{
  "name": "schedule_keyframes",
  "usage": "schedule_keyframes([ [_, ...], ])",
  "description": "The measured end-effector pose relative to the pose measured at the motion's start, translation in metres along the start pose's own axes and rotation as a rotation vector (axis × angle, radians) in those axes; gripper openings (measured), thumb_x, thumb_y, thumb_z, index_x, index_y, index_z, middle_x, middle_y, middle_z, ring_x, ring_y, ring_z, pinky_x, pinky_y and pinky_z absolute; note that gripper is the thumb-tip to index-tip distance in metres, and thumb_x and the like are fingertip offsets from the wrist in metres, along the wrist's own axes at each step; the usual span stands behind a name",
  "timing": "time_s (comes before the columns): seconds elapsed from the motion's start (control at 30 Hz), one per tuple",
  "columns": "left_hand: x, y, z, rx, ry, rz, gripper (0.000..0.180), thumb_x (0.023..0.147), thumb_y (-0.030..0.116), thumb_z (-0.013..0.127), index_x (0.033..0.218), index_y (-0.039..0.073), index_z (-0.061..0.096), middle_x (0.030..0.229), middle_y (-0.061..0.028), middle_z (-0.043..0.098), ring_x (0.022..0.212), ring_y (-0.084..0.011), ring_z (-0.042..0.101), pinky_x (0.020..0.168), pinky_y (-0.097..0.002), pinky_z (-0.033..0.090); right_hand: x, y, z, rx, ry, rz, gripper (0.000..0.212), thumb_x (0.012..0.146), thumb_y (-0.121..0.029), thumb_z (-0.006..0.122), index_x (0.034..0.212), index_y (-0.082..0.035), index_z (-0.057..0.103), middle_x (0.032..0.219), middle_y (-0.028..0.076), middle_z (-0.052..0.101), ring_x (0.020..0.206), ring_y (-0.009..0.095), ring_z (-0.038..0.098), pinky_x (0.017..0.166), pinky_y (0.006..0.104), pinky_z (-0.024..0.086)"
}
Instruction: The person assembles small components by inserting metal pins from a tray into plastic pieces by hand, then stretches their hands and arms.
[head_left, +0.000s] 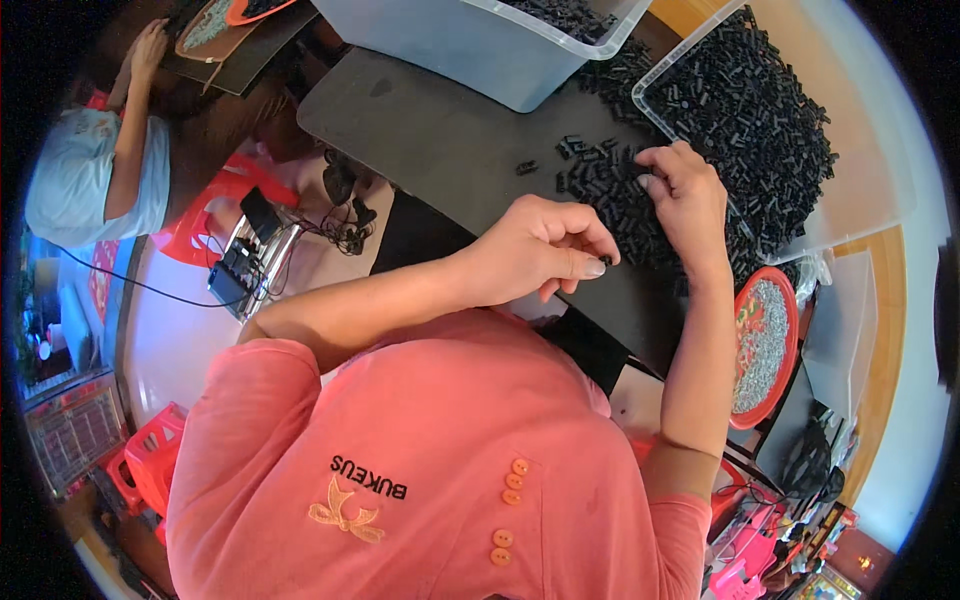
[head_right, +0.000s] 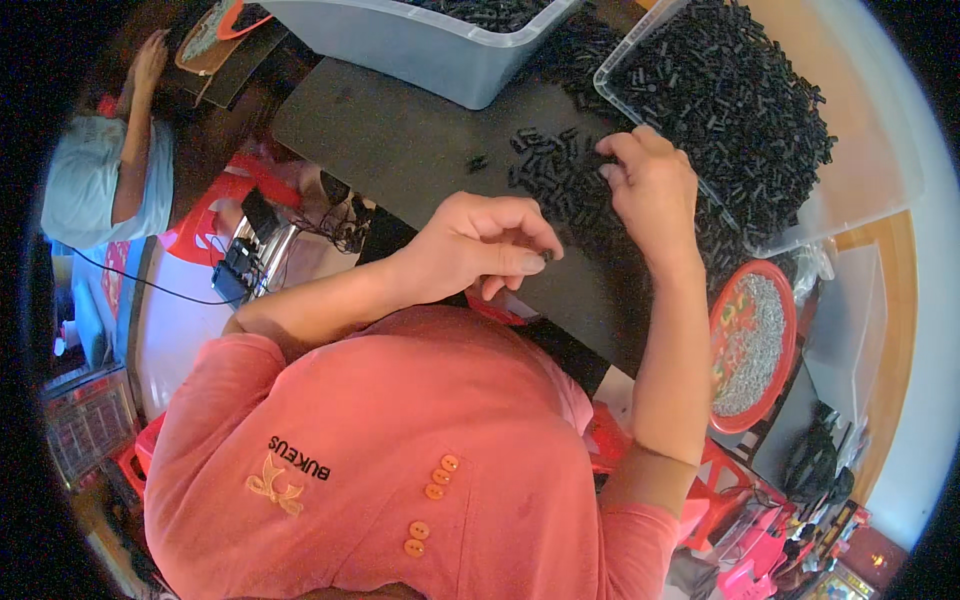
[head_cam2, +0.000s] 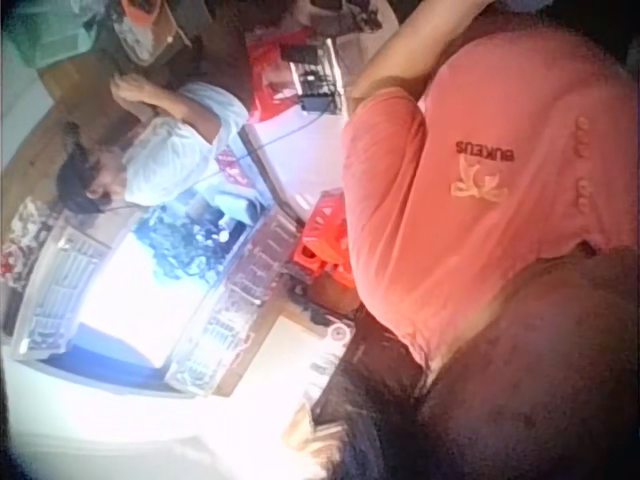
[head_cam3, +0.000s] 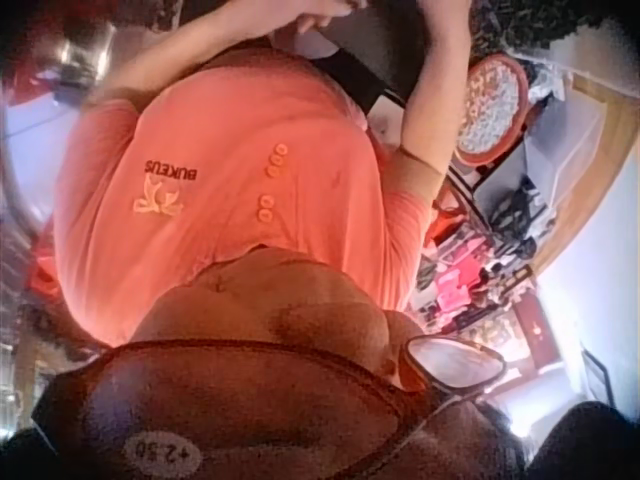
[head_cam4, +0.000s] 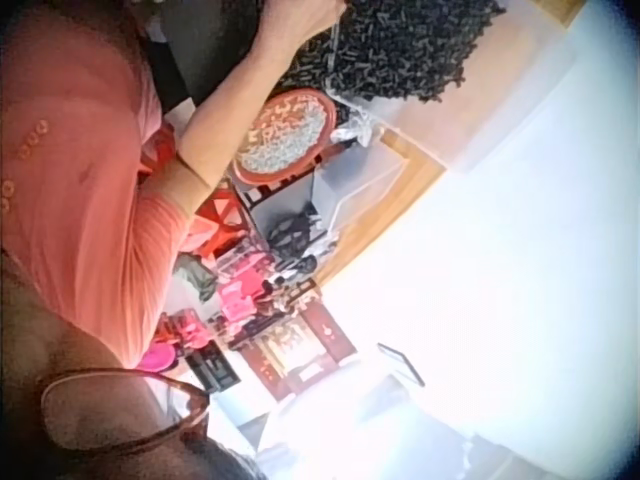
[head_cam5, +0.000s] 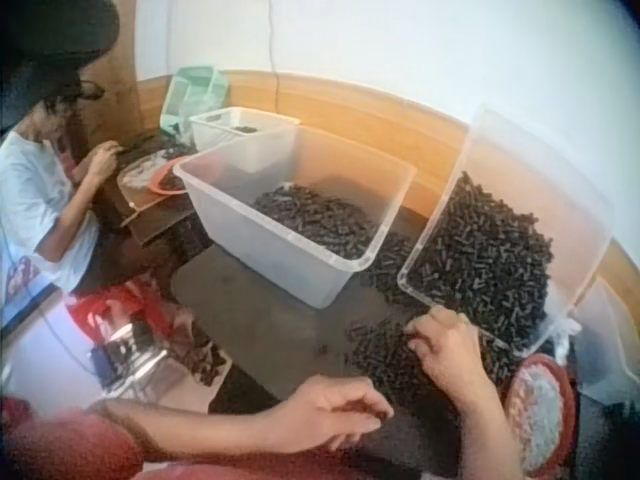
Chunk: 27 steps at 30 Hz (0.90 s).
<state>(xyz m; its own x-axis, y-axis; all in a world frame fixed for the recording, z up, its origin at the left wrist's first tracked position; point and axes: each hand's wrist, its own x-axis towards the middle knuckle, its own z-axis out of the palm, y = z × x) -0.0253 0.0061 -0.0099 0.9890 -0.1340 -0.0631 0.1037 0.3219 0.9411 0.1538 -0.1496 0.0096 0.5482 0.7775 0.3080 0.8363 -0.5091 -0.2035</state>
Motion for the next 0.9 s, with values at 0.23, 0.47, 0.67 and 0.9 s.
schedule_keyframes([
  [0.23, -0.001, -0.006, 0.0, -0.108, 0.022, 0.069, 0.011, 0.094, 0.008, 0.063, 0.102, 0.002, 0.067, 0.074, -0.0018, 0.059, 0.053, -0.006, 0.053, 0.049, -0.019, 0.039, -0.002, 0.002, -0.002, -0.037, -0.014, -0.069, 0.022, 0.076, -0.008, 0.07, 0.097, -0.015, 0.071, 0.085, 0.008, 0.06, 0.084, 0.03, 0.062, 0.076, 0.0415, 0.047],
  [0.47, 0.001, -0.008, -0.003, -0.09, -0.005, 0.055, 0.012, 0.093, 0.004, 0.063, 0.103, -0.002, 0.066, 0.083, -0.0033, 0.057, 0.061, -0.0079, 0.056, 0.05, -0.0204, 0.043, -0.005, 0.012, -0.006, 0.155, 0.031, 0.102, 0.02, 0.08, -0.006, 0.067, 0.099, -0.012, 0.069, 0.089, 0.009, 0.063, 0.084, 0.033, 0.064, 0.075, 0.0419, 0.051],
  [0.67, 0.003, -0.013, -0.003, -0.111, 0.006, 0.096, 0.011, 0.092, 0.004, 0.063, 0.101, 0.001, 0.068, 0.08, -0.0013, 0.061, 0.064, -0.0066, 0.056, 0.048, -0.0209, 0.043, -0.005, 0.015, -0.008, 0.025, 0.087, 0.081, 0.019, 0.082, -0.003, 0.064, 0.099, -0.011, 0.069, 0.089, 0.01, 0.064, 0.084, 0.034, 0.064, 0.074, 0.0434, 0.051],
  [0.9, 0.002, -0.012, -0.002, -0.089, -0.001, 0.1, 0.011, 0.092, 0.004, 0.062, 0.101, 0.001, 0.067, 0.079, -0.0006, 0.06, 0.064, -0.0065, 0.056, 0.048, -0.0208, 0.043, -0.007, 0.02, -0.008, 0.246, 0.158, 0.158, 0.019, 0.085, -0.003, 0.064, 0.102, -0.008, 0.07, 0.09, 0.01, 0.067, 0.08, 0.029, 0.066, 0.075, 0.035, 0.052],
])
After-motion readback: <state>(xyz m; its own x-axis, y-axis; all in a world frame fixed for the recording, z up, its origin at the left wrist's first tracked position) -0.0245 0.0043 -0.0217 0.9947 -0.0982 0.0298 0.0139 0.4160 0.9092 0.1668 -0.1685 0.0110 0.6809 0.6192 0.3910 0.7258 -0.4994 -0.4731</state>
